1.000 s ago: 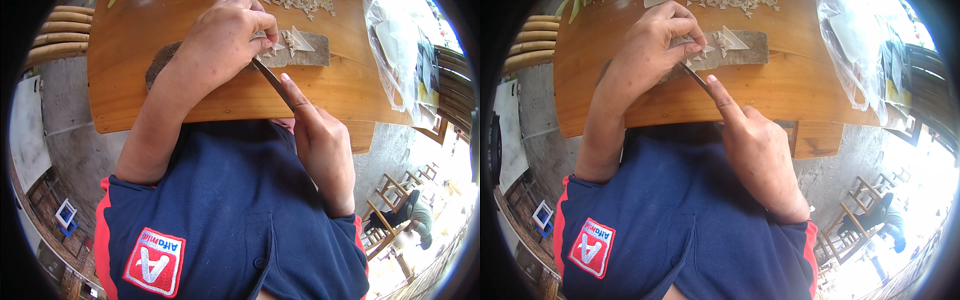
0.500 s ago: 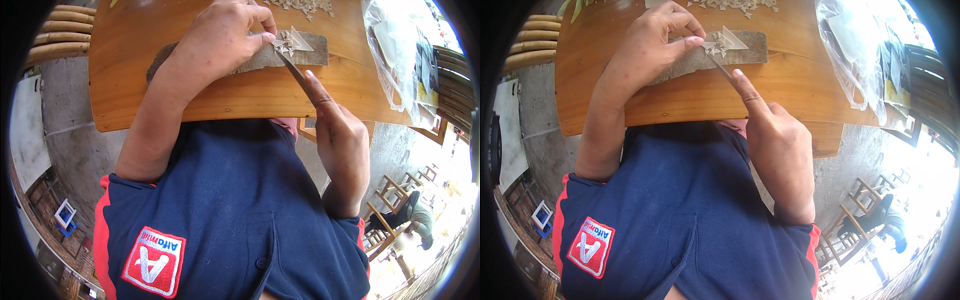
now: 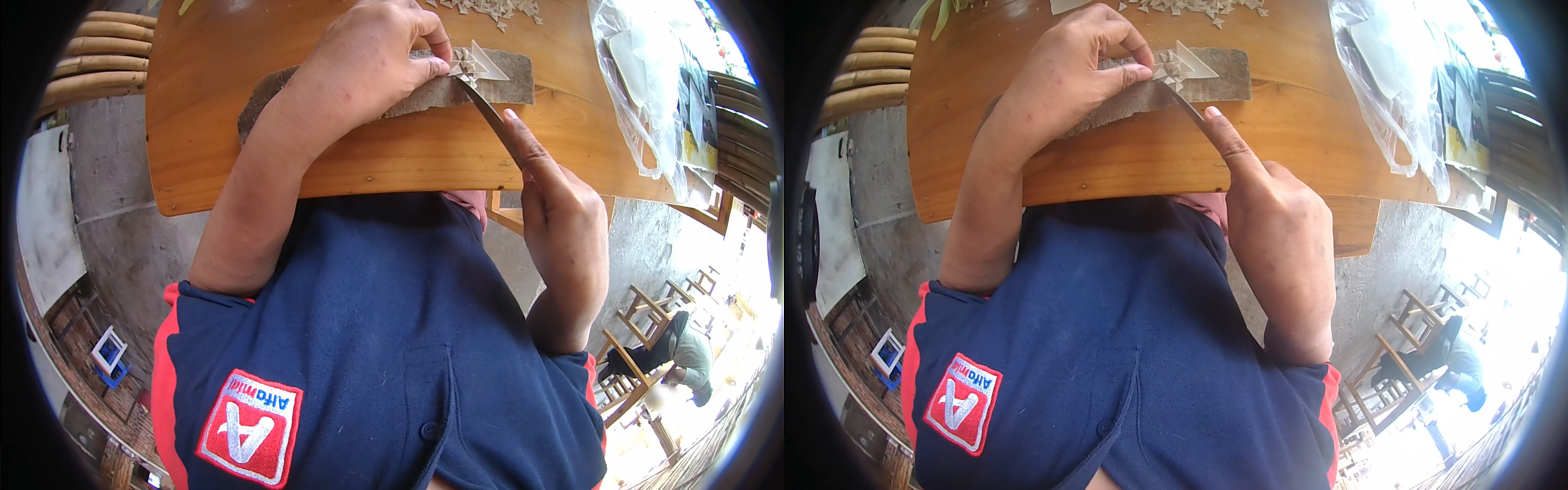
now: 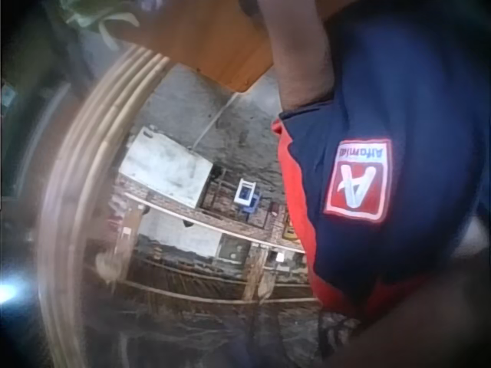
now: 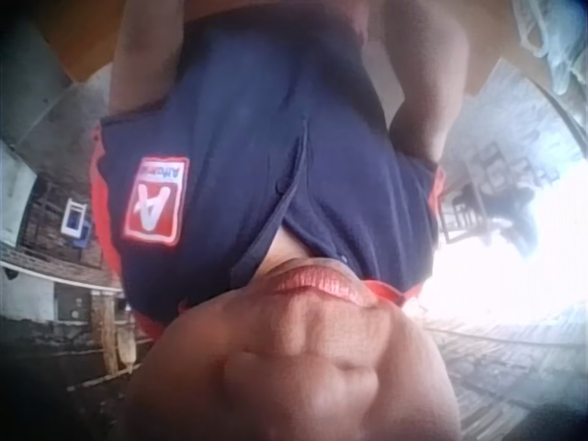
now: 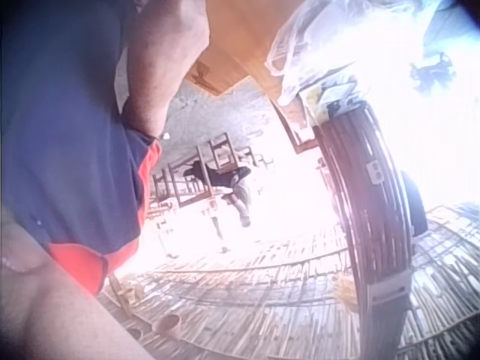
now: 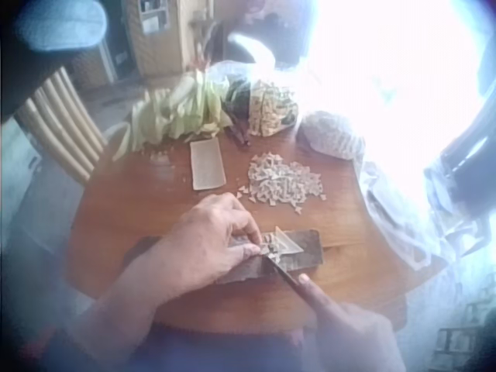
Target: The person uses a knife to cut a thin white sheet into small triangular pieces on a wooden board. They repeatedly trim the sheet, collect the cut pieces, and continue cutting until the end of the clip.
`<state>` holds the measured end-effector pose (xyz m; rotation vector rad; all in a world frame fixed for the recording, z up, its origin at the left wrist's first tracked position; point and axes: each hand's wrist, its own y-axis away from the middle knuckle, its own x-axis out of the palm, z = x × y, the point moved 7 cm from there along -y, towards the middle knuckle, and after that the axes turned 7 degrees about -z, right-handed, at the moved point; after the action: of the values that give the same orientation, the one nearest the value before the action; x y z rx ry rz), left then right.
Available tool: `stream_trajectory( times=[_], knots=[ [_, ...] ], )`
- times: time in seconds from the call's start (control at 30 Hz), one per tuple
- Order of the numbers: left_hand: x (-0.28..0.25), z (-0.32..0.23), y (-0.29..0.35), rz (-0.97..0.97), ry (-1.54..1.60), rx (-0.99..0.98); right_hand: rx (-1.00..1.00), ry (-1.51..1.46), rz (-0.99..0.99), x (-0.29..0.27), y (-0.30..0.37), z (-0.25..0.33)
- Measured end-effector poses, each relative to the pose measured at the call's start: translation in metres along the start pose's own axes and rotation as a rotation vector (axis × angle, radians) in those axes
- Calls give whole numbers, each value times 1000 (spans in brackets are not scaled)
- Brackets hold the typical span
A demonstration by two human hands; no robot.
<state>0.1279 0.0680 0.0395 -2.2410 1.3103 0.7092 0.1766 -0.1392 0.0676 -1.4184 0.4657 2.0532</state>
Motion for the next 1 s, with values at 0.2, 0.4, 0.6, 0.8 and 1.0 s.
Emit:
stream_trajectory(
  times=[0.2, 0.4, 0.6, 0.8, 1.0],
  knots=[
    [-7, -3, 4, 4, -27, -62, 2, -24, -18, 0, -2, -6],
    [-7, 2, 11, -28, -140, -44, 11, -64, -5, 2, -4, -6],
    [-13, -3, 23, -157, -348, 142, -16, -172, -68, 2, -6, 2],
    [-12, -18, 60, -293, -335, 248, -118, -79, -9, 6, -19, 7],
    [-1, -13, 73, -280, -328, 266, -245, 8, 44, 7, -29, 5]
  ],
)
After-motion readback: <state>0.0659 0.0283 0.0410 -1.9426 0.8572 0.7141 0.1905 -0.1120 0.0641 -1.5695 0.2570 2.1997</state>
